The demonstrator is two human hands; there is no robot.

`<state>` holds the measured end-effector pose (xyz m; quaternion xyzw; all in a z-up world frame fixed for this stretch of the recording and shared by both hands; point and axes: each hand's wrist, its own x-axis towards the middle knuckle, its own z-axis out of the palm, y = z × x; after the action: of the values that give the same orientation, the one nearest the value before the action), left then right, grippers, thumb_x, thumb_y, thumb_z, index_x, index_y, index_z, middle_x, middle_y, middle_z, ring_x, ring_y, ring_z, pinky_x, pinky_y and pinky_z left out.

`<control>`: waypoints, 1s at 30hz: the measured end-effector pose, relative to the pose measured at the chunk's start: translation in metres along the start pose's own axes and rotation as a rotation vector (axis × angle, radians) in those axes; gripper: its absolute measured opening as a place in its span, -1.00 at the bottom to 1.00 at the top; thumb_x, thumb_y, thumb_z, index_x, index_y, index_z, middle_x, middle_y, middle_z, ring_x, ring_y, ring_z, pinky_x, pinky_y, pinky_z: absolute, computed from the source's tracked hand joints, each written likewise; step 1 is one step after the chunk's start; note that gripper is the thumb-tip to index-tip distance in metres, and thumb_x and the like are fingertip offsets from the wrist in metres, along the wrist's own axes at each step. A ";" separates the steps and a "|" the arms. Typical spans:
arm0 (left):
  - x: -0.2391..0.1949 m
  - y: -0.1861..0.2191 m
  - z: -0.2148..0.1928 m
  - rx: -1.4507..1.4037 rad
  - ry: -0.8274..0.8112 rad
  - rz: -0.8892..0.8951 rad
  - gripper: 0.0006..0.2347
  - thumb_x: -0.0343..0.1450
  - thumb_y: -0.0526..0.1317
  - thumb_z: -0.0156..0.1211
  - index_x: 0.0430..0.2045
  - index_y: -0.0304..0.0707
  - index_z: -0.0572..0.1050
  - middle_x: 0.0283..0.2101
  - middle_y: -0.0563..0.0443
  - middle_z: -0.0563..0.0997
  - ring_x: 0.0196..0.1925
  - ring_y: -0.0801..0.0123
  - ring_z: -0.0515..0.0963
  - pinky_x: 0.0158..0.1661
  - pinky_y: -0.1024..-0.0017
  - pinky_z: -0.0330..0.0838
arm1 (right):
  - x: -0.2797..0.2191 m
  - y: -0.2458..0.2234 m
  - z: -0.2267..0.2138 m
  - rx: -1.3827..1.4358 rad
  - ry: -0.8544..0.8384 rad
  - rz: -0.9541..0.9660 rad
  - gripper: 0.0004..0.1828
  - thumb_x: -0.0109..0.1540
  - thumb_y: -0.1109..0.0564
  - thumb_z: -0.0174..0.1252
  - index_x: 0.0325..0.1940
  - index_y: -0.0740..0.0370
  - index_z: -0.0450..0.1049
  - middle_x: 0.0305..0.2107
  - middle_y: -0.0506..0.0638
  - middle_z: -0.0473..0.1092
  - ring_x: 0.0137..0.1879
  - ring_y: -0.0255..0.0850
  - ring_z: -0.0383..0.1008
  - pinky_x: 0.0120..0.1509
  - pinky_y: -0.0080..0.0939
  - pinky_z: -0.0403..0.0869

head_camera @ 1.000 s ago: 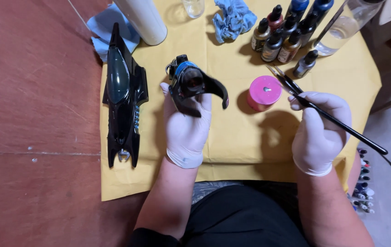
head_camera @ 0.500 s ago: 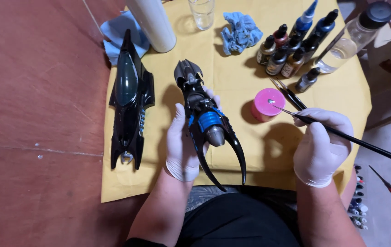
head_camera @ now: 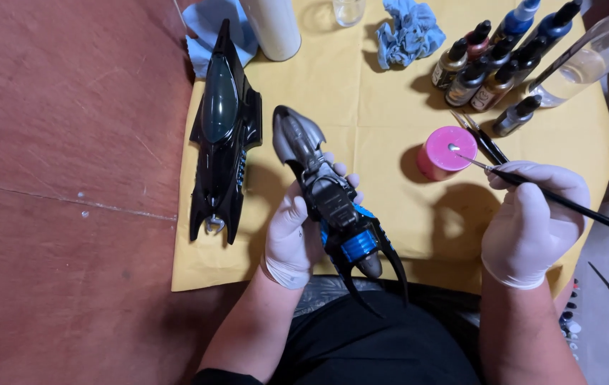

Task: Applying paint to the fine details of a plastic model using a small paintbrush.

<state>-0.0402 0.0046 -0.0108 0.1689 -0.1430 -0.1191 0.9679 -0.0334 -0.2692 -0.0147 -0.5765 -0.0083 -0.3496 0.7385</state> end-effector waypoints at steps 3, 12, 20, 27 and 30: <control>-0.012 0.000 -0.005 0.042 -0.049 0.047 -0.38 0.52 -0.21 0.36 0.43 -0.45 0.15 0.33 -0.24 0.41 0.44 -0.14 0.35 0.45 -0.02 0.28 | 0.000 -0.002 0.001 0.010 0.009 0.029 -0.81 0.24 0.35 -0.07 -0.08 0.36 0.37 -0.25 0.29 0.42 -0.20 0.03 0.52 0.11 -0.03 0.66; -0.069 0.026 0.019 0.350 0.058 0.356 -0.33 0.31 -0.10 0.66 0.25 -0.14 0.34 0.18 0.01 0.36 0.29 0.13 0.40 0.36 0.09 0.30 | -0.002 0.014 -0.010 -0.023 0.026 0.081 -0.78 0.33 0.38 -0.03 0.03 0.32 0.43 -0.14 0.21 0.48 -0.11 -0.08 0.56 0.21 -0.25 0.65; -0.104 0.063 0.052 0.541 0.017 0.682 -0.52 0.47 -0.05 0.49 0.20 -0.01 0.35 0.09 0.10 0.25 0.20 0.25 0.28 0.27 0.24 0.29 | -0.002 0.113 -0.082 -0.281 -0.245 0.019 -0.68 0.67 0.04 -0.22 0.11 0.32 0.35 -0.02 0.13 0.36 0.25 -0.06 0.41 0.69 0.01 0.41; -0.114 0.083 0.041 0.573 -0.046 0.809 -0.49 0.48 -0.03 0.46 0.26 -0.02 0.32 0.11 0.08 0.25 0.21 0.23 0.32 0.22 0.24 0.37 | -0.001 0.125 -0.085 -0.223 -0.233 0.012 -0.57 0.74 -0.13 -0.21 0.14 0.28 0.33 -0.02 0.06 0.34 0.28 -0.10 0.36 0.71 0.02 0.33; -0.114 0.086 0.033 0.500 -0.078 0.763 -0.47 0.46 -0.07 0.47 0.28 -0.02 0.32 0.12 0.08 0.25 0.26 0.20 0.31 0.26 0.22 0.34 | 0.001 0.118 -0.079 -0.221 -0.206 0.035 -0.65 0.68 0.00 -0.23 0.24 0.31 0.34 -0.01 0.07 0.38 0.26 -0.13 0.40 0.67 -0.03 0.37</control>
<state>-0.1407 0.1051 0.0227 0.3278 -0.2559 0.2779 0.8659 -0.0013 -0.3269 -0.1408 -0.6874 -0.0354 -0.2741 0.6716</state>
